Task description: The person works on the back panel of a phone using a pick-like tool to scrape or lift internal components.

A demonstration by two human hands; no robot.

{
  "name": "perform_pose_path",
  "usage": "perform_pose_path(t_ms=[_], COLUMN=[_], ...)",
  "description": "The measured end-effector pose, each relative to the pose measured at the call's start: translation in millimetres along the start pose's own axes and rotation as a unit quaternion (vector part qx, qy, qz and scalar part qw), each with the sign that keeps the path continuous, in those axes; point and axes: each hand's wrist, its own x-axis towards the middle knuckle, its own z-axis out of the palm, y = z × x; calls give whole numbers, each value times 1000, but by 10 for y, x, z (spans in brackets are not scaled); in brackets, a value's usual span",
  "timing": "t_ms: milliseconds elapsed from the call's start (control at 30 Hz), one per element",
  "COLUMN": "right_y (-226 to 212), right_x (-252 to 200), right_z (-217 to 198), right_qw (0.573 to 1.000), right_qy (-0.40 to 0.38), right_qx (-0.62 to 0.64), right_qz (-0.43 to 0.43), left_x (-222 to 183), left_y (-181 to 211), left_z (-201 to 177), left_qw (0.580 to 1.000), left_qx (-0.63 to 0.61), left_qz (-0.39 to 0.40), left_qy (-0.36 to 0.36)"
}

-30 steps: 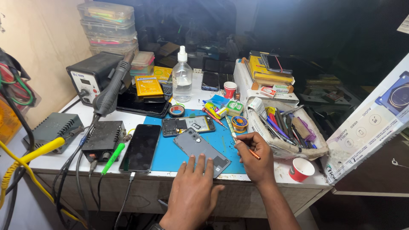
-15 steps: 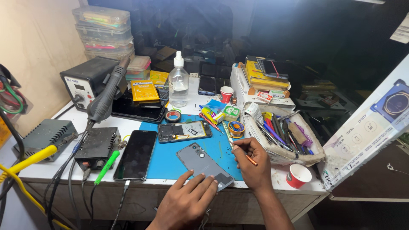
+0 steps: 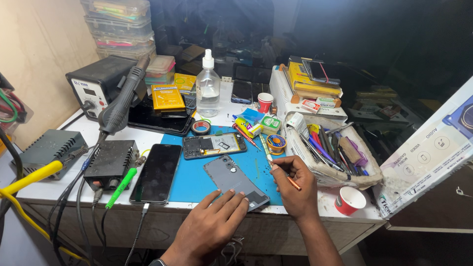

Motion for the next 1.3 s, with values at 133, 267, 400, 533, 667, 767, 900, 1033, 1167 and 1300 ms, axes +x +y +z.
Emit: perform_pose_path(t_ms=[133, 267, 400, 533, 667, 767, 900, 1033, 1167, 1300], right_y=[-18, -11, -19, -23, -26, -23, -32, -52, -67, -99], right_x=[5, -7, -8, -17, -9, -7, -8, -13, 20, 11], right_z=[6, 2, -9, 5, 5, 7, 6, 0, 6, -87], right_qw=[1000, 1000, 1000, 1000, 1000, 1000, 1000, 1000, 1000, 991], right_qy=[-4, -6, -8, 0, 0, -1, -4, -12, -26, -63], right_qx=[-9, -6, -18, -24, -18, -13, -5, -12, 13, -24], right_qz=[-7, -9, -11, -15, -16, -16, -12, -12, 12, 116], left_x=[115, 250, 278, 210, 142, 143, 233, 345, 424, 602], left_y=[-52, -142, -192, -212, -291, -351, -389, -352, -387, -477], left_z=[-101, -144, -129, -14, 64, 110, 146, 180, 132, -51], left_qw=[1000, 1000, 999, 998, 998, 996, 989, 977, 968, 934], left_qx=[-6, 13, -14, -9, 16, 24, 23, 42, 6, -91], left_qz=[-23, -26, -39, -30, -33, -49, -97, -122, -141, -170], left_qy=[-4, 1, -18, -55, -60, -68, -113, -171, -209, -301])
